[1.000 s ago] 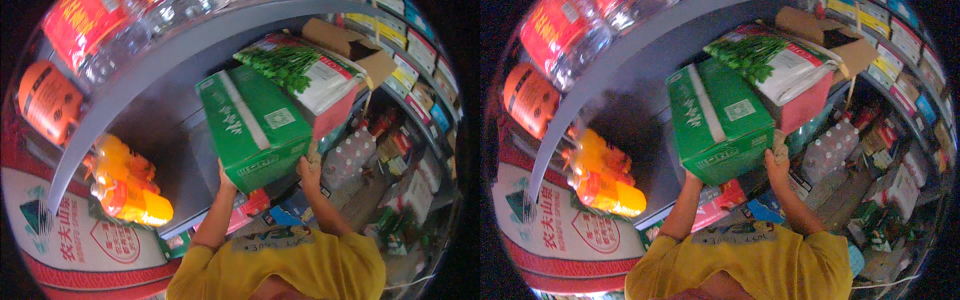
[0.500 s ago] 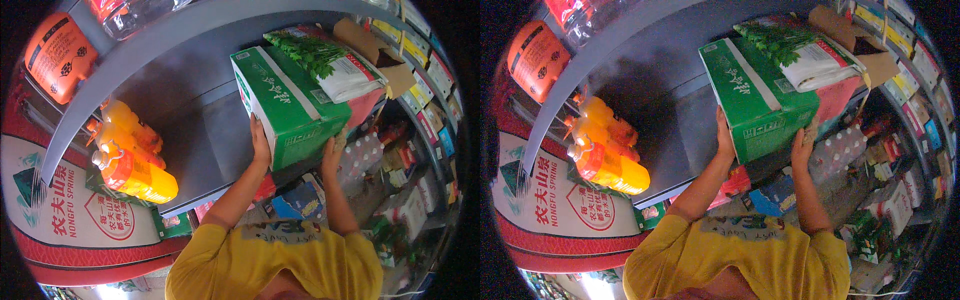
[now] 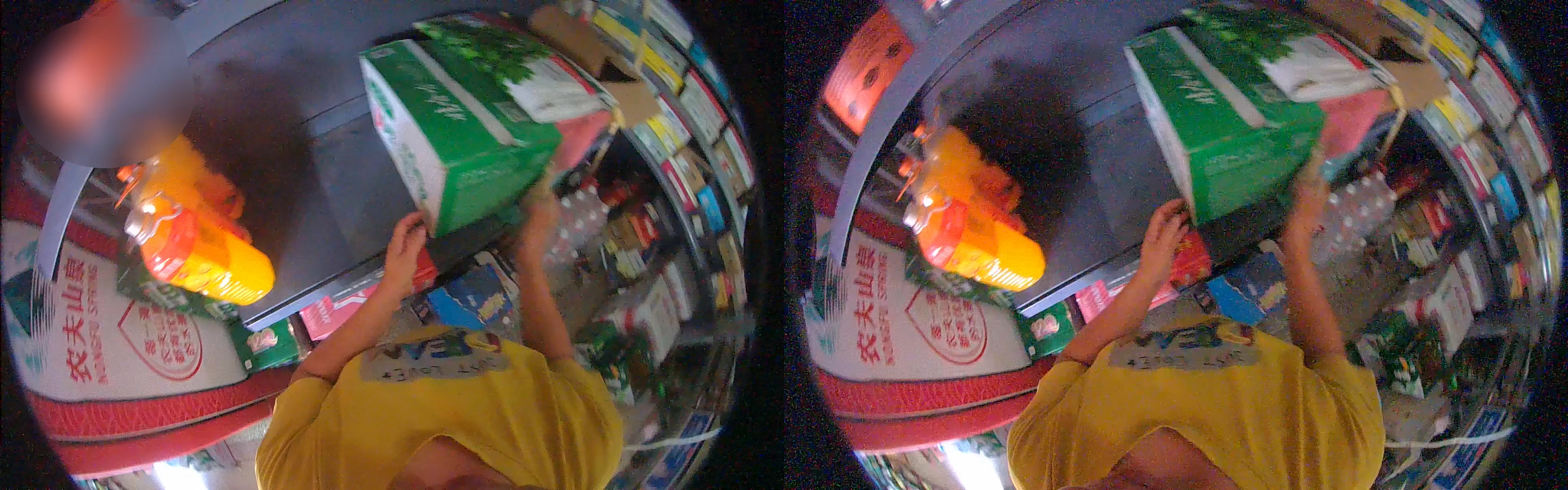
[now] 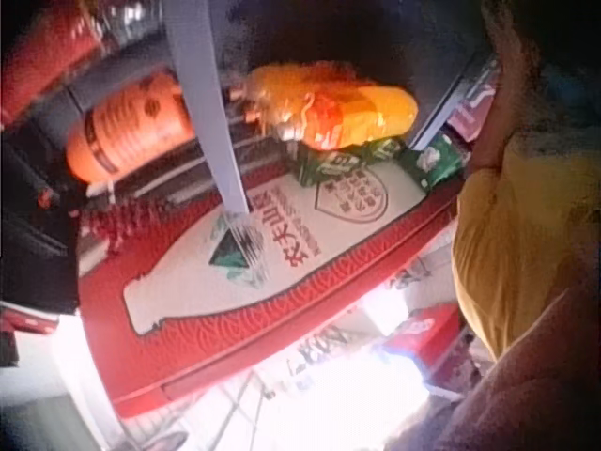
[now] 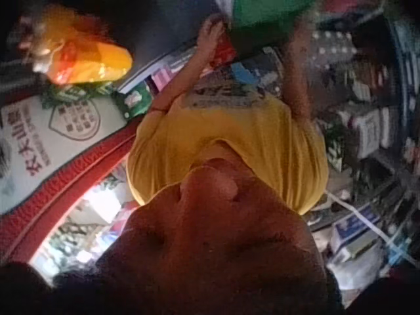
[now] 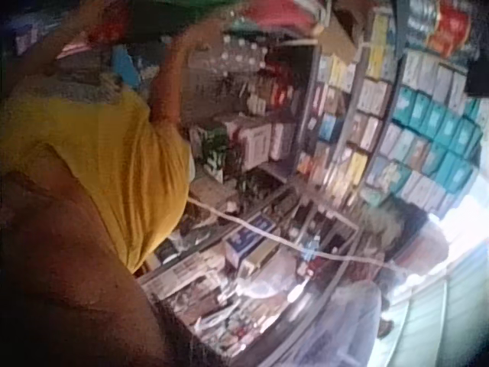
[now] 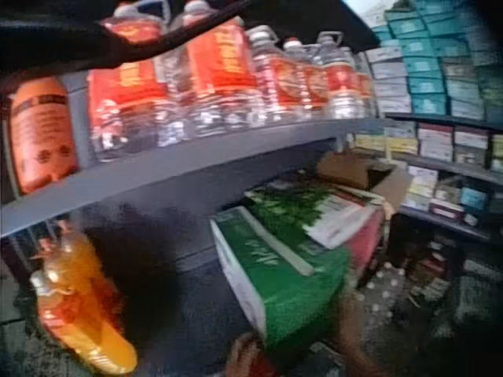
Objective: The person wipes a store shelf with a cloth, moving boxes and bottles aside to clean the surface. They then place the items back on the shelf and continue wiping other areas.
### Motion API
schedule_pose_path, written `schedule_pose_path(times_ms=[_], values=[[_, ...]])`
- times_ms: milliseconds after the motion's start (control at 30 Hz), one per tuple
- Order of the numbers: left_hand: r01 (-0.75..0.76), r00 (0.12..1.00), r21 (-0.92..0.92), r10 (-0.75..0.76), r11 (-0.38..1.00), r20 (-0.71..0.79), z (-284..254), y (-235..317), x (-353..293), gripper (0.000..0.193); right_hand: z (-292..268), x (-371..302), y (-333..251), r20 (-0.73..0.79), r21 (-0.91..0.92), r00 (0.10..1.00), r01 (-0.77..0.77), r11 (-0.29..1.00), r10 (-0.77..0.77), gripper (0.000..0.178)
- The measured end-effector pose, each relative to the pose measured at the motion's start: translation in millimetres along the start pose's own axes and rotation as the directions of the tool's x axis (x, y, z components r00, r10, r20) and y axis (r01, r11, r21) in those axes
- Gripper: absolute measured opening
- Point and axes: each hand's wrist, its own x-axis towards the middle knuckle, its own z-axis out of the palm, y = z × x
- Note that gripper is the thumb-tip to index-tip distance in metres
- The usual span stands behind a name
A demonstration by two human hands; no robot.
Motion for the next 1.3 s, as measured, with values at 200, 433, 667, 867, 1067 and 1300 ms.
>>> schedule_pose_path(times_ms=[200,433,667,867,1067,1300], values=[[-0.001,0.998,-0.034,0.003,0.999,0.055,-7,-1,6,0.03,-5,12,28,-0.033,-0.065,0.977,0.207,0.976,-0.209,0.034],[0.298,0.916,-0.172,-0.231,0.939,0.327,-37,-2,-55,0.035,-81,-46,-73,-0.075,-0.199,0.925,0.353,0.914,-0.373,0.026],[-0.221,0.975,0.152,0.213,0.963,0.071,-13,4,-77,0.042,23,-109,-92,0.899,0.132,0.21,0.706,0.696,-0.384,0.039],[-0.037,0.828,0.164,0.122,0.986,-0.548,-88,45,-86,0.034,24,-52,-151,0.731,0.16,0.423,0.656,0.737,-0.535,0.028],[0.143,0.83,0.989,0.538,0.048,-0.147,-127,71,-84,0.064,46,1,-210,0.557,0.297,0.363,0.753,0.588,-0.747,0.024],[0.138,0.957,0.958,0.284,-0.251,-0.063,-120,45,-42,0.051,74,52,-186,0.772,0.304,0.308,0.589,0.748,-0.556,0.025]])
